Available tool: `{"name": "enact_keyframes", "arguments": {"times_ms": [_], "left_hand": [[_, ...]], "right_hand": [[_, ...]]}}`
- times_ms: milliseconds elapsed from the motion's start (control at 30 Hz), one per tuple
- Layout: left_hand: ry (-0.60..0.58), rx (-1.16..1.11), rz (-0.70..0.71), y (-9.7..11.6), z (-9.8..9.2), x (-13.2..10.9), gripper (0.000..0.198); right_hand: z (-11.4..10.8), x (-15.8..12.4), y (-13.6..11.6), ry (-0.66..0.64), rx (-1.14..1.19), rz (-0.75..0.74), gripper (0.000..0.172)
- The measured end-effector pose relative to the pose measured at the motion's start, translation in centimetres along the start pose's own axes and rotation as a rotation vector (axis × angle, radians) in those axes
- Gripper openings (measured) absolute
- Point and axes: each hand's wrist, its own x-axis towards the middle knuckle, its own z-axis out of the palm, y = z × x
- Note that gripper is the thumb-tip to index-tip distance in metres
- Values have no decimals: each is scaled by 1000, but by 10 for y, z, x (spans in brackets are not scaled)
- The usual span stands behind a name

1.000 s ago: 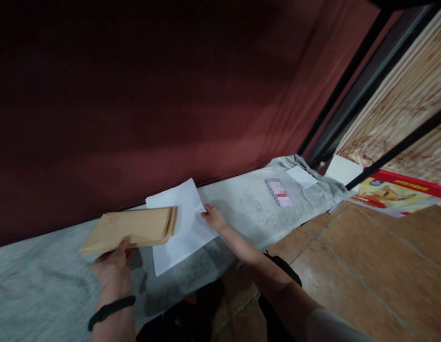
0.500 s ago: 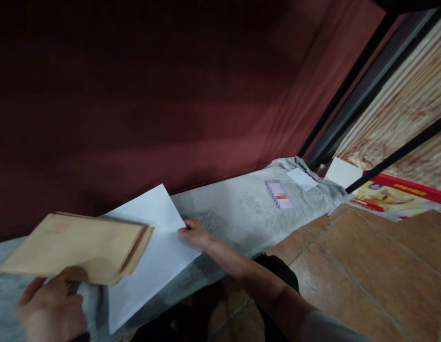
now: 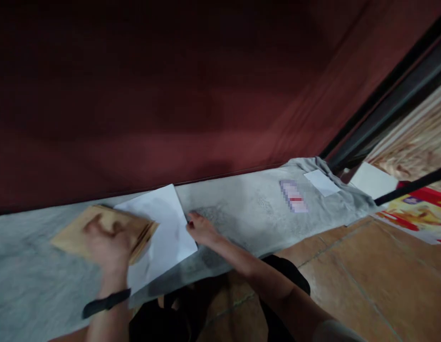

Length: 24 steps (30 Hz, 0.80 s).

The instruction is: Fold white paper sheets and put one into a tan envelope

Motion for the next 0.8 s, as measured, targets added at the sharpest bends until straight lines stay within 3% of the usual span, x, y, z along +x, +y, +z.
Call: {"name": "enact_keyframes", "arguments": {"times_ms": [33, 167, 267, 400, 567, 667, 733, 800], "left_hand": [[-11, 59, 33, 20, 14, -3, 39], [-434, 156, 586, 93, 52, -36, 42], [-533, 274, 653, 122, 66, -64, 48], [-601, 358, 729, 134, 75, -83, 55], [-599, 369, 642, 143, 77, -89, 60], [-513, 427, 381, 144, 68, -91, 55], [-477, 493, 157, 142, 61, -94, 62], [-479, 535, 21, 140, 55, -96, 69]], "right_hand": [[-6, -5, 8, 5, 3, -6, 41], [-27, -20, 45, 38, 89, -53, 30], [-39, -29, 71, 69, 120, -60, 32], [-56, -36, 99, 147, 131, -126, 29], [-78, -32, 122, 210, 56, -169, 25], [-83, -28, 128, 200, 37, -185, 25], [-82, -27, 127, 184, 34, -205, 24], [-78, -26, 123, 169, 34, -223, 24]]}}
